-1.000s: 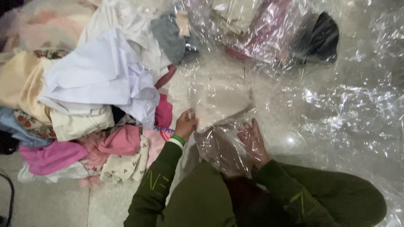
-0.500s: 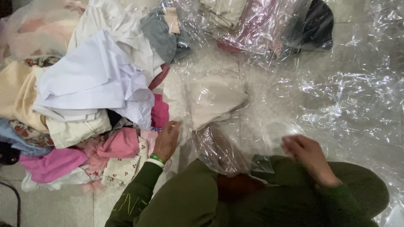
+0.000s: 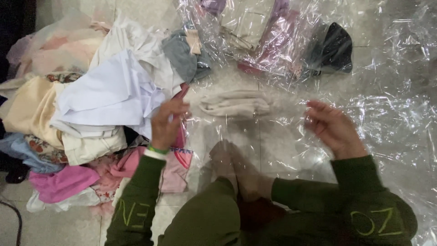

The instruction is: The person folds several items of clothing and places each one into an individual plastic bag on the floor.

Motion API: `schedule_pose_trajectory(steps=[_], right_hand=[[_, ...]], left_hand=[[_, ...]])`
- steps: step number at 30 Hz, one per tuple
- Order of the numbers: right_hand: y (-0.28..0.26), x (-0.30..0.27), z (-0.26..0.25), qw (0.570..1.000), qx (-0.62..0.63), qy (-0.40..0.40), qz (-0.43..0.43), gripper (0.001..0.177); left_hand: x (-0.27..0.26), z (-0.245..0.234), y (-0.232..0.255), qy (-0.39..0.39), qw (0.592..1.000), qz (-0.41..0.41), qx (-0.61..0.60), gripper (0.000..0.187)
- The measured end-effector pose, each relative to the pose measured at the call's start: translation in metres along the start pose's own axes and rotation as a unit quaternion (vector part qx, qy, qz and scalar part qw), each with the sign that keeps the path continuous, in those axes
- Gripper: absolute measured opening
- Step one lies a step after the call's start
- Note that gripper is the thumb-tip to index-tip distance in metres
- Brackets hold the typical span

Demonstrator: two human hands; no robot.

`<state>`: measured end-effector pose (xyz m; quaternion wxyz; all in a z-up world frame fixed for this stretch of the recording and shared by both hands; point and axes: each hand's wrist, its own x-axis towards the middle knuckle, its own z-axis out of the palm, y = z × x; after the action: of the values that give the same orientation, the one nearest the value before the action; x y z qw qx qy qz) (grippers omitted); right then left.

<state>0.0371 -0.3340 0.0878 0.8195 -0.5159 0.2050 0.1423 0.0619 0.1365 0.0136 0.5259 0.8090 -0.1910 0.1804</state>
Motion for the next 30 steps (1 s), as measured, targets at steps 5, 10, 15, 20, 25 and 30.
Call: schedule_pose_trajectory(steps=[5,10,15,20,25,30], right_hand=[[-0.036,-0.013,0.027,0.997,-0.01,-0.008,-0.072,0.043],[0.023,0.014,0.018,0.978,-0.177,0.064,-0.087,0.038],[0.022,0.04,-0.001,0.897,-0.412,0.069,-0.146,0.025],[-0.009,0.032,0.04,0.95,-0.261,-0.001,-0.173,0.014],[-0.019,0.002,0.053,0.962,-0.215,0.035,-0.163,0.007],[0.099,-0.003,-0.013,0.97,-0.231,0.08,0.005,0.024]], left_hand=[[0.045,0.007,0.034,0.036,0.974,-0.207,-0.082,0.014],[0.024,0.026,0.029,0.047,0.898,-0.332,-0.284,0.01],[0.037,0.02,0.046,0.008,0.902,-0.308,-0.303,0.017],[0.065,0.016,0.043,0.01,0.912,-0.328,-0.248,0.015],[0.073,0.003,0.093,-0.008,0.934,-0.32,-0.16,0.018],[-0.046,0.035,0.037,-0.065,0.89,-0.435,-0.121,0.018]])
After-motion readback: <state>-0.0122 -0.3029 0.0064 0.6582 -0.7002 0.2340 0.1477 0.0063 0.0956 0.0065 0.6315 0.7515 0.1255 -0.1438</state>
